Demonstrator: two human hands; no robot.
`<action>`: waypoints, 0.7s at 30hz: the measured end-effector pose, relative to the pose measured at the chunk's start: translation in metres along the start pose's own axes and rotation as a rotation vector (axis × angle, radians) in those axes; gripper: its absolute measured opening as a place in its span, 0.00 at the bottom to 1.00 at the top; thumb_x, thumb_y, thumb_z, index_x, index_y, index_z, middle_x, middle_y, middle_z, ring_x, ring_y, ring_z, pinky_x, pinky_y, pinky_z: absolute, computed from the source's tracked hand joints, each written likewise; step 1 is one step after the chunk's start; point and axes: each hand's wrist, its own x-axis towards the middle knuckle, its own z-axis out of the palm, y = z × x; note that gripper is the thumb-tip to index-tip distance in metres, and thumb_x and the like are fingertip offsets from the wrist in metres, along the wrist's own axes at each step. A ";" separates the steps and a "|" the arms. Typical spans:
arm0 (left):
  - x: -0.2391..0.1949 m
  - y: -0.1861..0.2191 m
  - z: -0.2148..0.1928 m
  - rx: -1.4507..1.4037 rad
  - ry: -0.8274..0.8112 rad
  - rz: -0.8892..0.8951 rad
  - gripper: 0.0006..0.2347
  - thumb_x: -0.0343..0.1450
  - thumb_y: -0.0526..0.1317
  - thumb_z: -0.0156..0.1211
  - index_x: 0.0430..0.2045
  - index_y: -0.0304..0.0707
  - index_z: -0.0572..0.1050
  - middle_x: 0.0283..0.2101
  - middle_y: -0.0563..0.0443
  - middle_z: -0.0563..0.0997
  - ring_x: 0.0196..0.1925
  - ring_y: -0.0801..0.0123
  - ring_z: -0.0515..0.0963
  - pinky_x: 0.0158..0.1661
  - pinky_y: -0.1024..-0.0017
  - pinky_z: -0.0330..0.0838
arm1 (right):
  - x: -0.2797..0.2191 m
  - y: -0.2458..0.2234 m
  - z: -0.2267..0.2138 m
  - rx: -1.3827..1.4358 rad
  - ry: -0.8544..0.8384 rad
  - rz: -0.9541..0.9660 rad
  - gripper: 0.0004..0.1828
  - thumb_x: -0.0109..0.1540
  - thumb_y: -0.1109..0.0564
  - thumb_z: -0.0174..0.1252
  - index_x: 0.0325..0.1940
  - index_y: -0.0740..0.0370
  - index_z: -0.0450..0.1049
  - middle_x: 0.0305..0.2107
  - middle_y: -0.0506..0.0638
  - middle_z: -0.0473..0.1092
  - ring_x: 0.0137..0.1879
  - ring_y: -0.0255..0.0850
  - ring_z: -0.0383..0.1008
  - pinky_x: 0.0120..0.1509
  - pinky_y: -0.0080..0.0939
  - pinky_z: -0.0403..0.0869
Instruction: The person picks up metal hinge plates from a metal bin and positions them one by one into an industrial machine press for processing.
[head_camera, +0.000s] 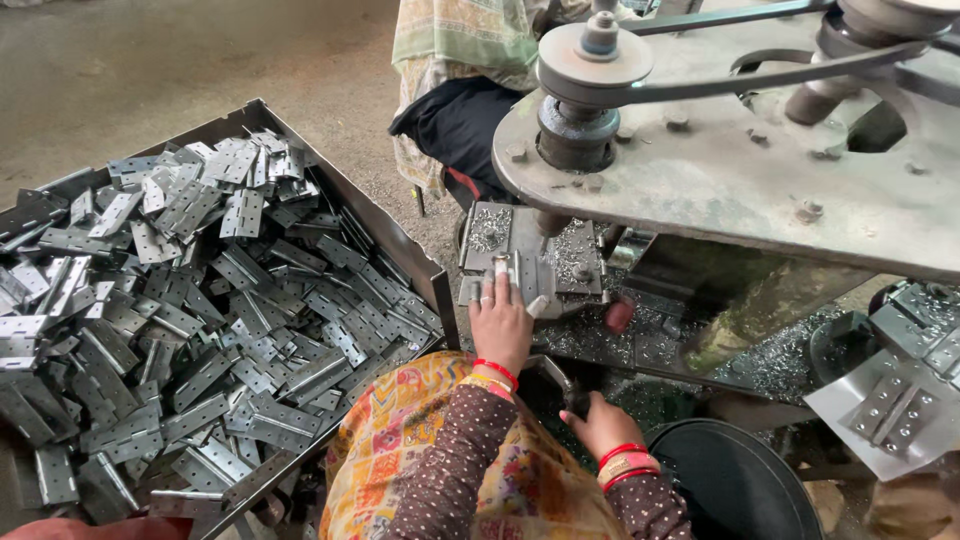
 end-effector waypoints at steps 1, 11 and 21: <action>-0.004 -0.001 -0.002 0.031 -0.044 0.022 0.22 0.68 0.49 0.57 0.48 0.29 0.77 0.59 0.41 0.74 0.64 0.51 0.71 0.62 0.48 0.61 | 0.000 0.000 0.002 -0.011 -0.012 0.011 0.36 0.56 0.27 0.60 0.52 0.57 0.71 0.36 0.63 0.78 0.47 0.62 0.79 0.52 0.60 0.77; 0.010 0.006 0.011 -0.031 -0.289 0.033 0.12 0.70 0.43 0.56 0.41 0.38 0.81 0.60 0.47 0.75 0.63 0.55 0.72 0.54 0.47 0.64 | 0.018 0.024 0.034 -0.041 -0.009 0.005 0.42 0.57 0.24 0.58 0.56 0.61 0.70 0.37 0.65 0.79 0.47 0.62 0.80 0.52 0.59 0.78; 0.009 -0.007 -0.012 -0.113 -0.262 0.040 0.10 0.67 0.42 0.61 0.35 0.38 0.81 0.59 0.48 0.75 0.62 0.56 0.73 0.52 0.52 0.65 | 0.011 0.041 0.121 0.073 0.263 -0.037 0.35 0.59 0.30 0.54 0.57 0.58 0.68 0.35 0.62 0.78 0.41 0.63 0.80 0.44 0.61 0.78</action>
